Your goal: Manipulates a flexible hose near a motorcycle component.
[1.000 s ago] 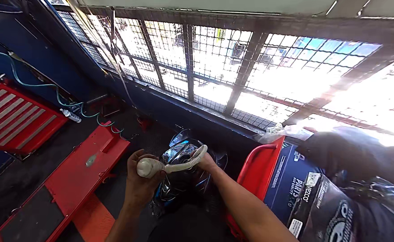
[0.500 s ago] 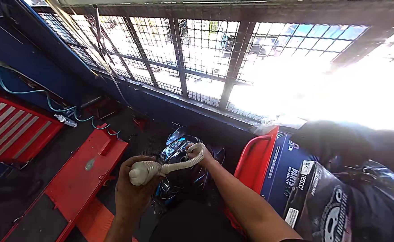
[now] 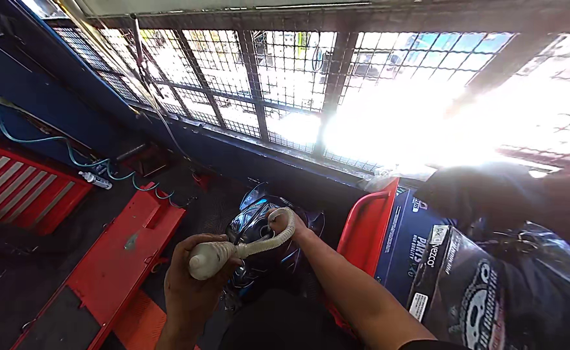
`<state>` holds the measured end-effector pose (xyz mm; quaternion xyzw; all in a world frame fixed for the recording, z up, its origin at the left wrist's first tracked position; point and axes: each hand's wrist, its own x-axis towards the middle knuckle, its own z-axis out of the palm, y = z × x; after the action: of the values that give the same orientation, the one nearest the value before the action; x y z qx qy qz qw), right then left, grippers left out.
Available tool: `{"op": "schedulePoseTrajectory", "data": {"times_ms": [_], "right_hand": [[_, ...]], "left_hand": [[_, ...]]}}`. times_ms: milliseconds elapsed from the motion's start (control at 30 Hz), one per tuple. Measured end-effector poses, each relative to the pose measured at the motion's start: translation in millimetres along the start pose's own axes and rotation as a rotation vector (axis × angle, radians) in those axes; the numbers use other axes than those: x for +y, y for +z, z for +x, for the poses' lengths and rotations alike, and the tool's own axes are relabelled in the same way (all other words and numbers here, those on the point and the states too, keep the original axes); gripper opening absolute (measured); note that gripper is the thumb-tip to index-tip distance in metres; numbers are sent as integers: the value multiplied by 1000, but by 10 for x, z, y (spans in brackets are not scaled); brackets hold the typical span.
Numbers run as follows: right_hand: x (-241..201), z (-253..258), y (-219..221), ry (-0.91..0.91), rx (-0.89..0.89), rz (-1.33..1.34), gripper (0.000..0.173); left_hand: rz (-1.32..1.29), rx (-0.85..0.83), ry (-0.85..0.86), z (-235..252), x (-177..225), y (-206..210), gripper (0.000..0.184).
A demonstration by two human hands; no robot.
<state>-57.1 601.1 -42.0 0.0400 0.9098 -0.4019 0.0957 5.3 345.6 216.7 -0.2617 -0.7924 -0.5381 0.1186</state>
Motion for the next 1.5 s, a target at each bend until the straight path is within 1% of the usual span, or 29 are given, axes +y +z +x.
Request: {"op": "schedulePoseTrajectory", "data": {"times_ms": [67, 167, 300, 433, 500, 733, 933, 1167, 1233, 1367, 1433, 1500], "right_hand": [[-30, -21, -33, -1, 2, 18, 22], [-75, -49, -66, 3, 9, 33, 21], [-86, -56, -77, 10, 10, 26, 23], [-66, -57, -88, -24, 20, 38, 23], [-68, -57, -110, -23, 17, 58, 25], [-73, -58, -134, -4, -2, 60, 24], [-83, -64, -127, 22, -13, 43, 23], [-8, -31, -62, -6, -4, 47, 23], [6, -76, -86, -23, 10, 48, 22], [62, -81, -65, -113, 53, 81, 17], [172, 15, 50, -160, 83, 98, 20], [231, 34, 86, -147, 79, 101, 24]], "left_hand": [[-13, -8, -5, 11, 22, -8, 64], [17, -17, -10, 24, 43, -29, 67], [43, -9, 0, 33, 68, -37, 67], [53, 8, 7, 35, 93, -34, 66], [32, 14, 11, 44, 101, -35, 67], [-7, 39, 33, 61, 107, -38, 68], [22, 41, 70, 66, 71, -36, 58], [28, 34, 110, 69, 12, -41, 46], [20, 21, 88, 72, 27, -10, 48], [36, 6, 12, 100, 88, -2, 60], [57, 12, -4, 118, 92, -23, 63], [57, 9, -13, 134, 107, -21, 62]]}}
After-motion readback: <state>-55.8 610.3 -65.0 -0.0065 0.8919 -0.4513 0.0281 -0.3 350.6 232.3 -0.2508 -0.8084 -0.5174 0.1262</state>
